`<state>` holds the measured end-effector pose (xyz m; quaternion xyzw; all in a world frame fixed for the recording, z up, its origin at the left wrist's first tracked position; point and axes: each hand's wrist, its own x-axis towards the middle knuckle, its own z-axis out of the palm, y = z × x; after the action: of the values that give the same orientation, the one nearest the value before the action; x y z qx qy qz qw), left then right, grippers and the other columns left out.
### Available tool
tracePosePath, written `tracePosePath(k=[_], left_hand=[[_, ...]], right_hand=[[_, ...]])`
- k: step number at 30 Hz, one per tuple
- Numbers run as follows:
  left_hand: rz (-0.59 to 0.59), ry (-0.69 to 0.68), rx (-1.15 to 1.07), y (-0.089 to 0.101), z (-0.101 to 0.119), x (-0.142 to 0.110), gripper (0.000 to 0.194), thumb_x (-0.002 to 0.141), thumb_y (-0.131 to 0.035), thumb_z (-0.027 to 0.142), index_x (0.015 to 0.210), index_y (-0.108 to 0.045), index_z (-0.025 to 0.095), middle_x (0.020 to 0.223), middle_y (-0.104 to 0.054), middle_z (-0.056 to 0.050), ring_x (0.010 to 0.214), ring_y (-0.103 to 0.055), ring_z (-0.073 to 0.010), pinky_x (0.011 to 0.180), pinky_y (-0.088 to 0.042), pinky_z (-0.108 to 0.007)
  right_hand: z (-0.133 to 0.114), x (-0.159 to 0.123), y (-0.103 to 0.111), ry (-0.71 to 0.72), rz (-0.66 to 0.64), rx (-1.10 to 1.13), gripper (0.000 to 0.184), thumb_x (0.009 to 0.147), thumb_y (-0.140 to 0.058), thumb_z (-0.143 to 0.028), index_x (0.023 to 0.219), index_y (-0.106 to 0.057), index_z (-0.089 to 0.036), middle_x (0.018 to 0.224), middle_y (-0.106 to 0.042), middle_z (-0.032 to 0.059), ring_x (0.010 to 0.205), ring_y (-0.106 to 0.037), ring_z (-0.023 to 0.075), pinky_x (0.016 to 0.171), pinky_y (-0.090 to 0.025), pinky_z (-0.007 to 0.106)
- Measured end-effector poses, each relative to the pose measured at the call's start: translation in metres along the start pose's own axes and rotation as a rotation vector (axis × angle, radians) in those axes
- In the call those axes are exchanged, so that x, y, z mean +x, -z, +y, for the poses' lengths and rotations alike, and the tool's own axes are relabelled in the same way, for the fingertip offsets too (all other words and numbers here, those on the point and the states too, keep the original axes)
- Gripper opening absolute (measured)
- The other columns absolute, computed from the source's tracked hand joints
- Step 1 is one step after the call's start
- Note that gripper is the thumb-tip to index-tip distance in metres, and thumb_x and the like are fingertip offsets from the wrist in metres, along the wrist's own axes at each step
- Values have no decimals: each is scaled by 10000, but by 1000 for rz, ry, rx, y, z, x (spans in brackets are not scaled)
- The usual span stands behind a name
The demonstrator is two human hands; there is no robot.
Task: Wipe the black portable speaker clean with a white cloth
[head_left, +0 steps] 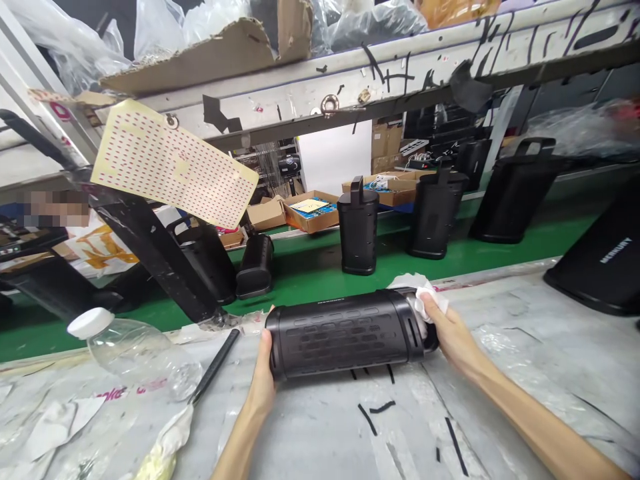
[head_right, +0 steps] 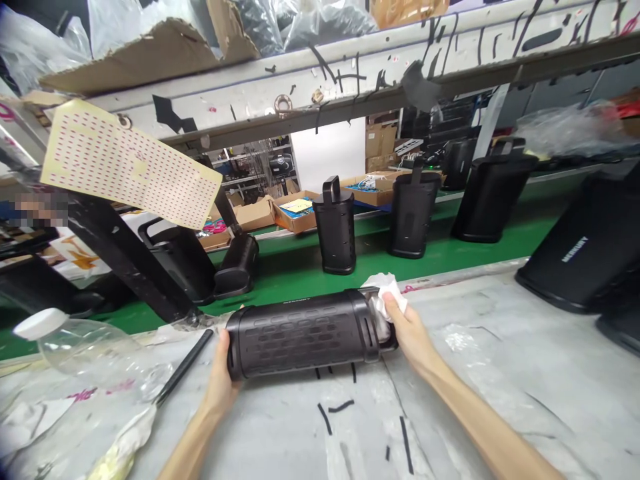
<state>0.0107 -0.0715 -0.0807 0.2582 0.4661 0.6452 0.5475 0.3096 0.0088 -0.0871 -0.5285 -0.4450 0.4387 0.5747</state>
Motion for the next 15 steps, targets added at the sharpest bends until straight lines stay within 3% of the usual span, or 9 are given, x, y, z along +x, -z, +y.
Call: tracePosePath(k=[4,9,13,15], left_hand=[[-32,-96,39,1,-3,2,631,821,-573,629,1316,-553,238,1294,-628,-10,1376,-377,-193,1165,-278,-295],[-71,-198,118,1,-5,4,568,881,-507,597,1331,-533,252,1336,-595,4,1424,-273,-158,1193,-195,-284],[-121,-251,196,5,-8,4,579,929,-417,574,1428,-404,279,1483,-432,23,1451,-191,-162,1209,-139,-314],[-152,-288,240,8,-10,5,578,948,-368,560,1461,-342,295,1534,-345,25,1455,-181,-183,1213,-123,-350]], right_hand=[[-5,1,4,33,59,-104,730,568,-554,-866,784,-633,-173,870,-683,73,963,-626,286,927,-474,382],[-28,-14,11,134,179,-262,618,826,-401,-705,1018,-638,-168,982,-663,94,1039,-586,277,977,-418,397],[-36,-28,-2,211,91,-443,604,834,-429,-653,1161,-614,-180,1169,-623,89,1145,-540,289,1038,-377,414],[-34,-25,-6,244,52,-612,647,854,-335,-672,1165,-617,-180,1221,-607,85,1163,-546,279,994,-433,389]])
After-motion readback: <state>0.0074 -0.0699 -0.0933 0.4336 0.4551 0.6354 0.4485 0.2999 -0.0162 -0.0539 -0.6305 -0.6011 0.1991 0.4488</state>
